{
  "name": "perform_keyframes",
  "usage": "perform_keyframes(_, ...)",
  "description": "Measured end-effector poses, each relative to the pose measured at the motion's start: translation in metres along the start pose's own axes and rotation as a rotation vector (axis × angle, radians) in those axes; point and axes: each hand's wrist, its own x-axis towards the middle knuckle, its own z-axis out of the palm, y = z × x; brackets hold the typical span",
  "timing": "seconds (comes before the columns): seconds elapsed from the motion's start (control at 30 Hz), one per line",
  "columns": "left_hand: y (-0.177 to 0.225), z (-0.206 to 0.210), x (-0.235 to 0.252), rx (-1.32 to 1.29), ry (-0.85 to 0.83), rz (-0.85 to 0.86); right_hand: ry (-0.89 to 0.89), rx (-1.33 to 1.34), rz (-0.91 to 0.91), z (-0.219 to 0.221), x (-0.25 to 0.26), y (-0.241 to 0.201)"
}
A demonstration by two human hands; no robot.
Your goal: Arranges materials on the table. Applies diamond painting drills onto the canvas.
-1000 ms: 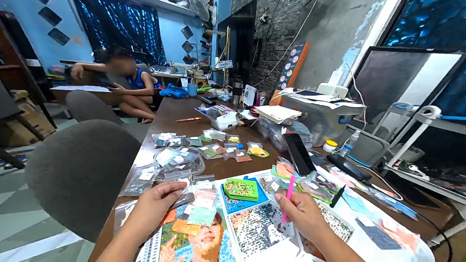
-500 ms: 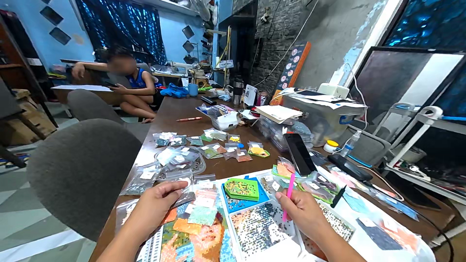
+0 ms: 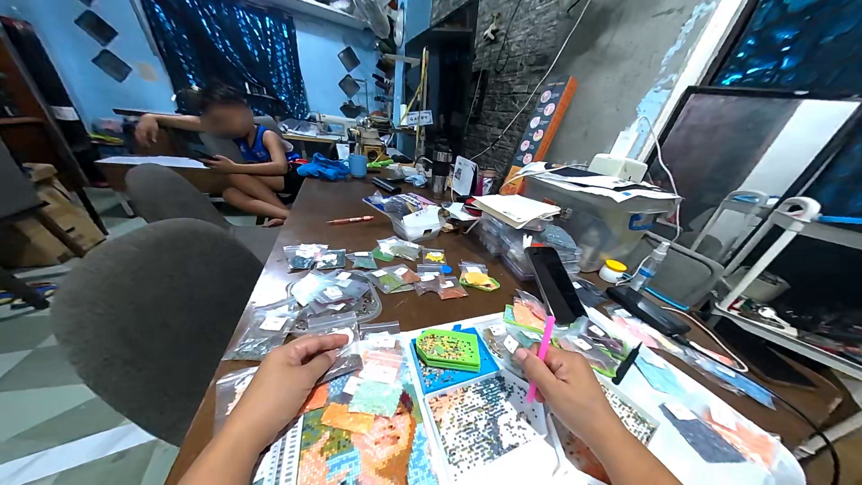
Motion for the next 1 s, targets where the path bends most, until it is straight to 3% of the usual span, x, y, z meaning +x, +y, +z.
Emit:
perform_keyframes(0.13, 0.0, 0.0005, 0.0006, -0.003, 0.003, -0.008, 0.039, -0.182, 0.052, -0.0046, 0.003, 0.0039)
perform_keyframes(0.3, 0.0002, 0.0005, 0.0001, -0.004, 0.003, -0.002, -0.026, -0.194, 0.04, -0.0038, 0.0022, 0.003)
perform_keyframes(0.57, 0.0005, 0.0003, 0.0001, -0.005, 0.001, 0.001, -0.073, 0.117, -0.001, -0.0014, -0.0017, -0.0036)
perform_keyframes(0.73, -0.0003, 0.0004, 0.0004, -0.013, 0.002, -0.009, 0.004, 0.052, -0.005, -0.0023, 0.0004, 0.0017)
perform_keyframes(1.0, -0.0006, -0.0004, 0.0011, 0.013, -0.005, -0.002, -0.071, 0.094, -0.052, -0.0008, -0.0011, 0.0004)
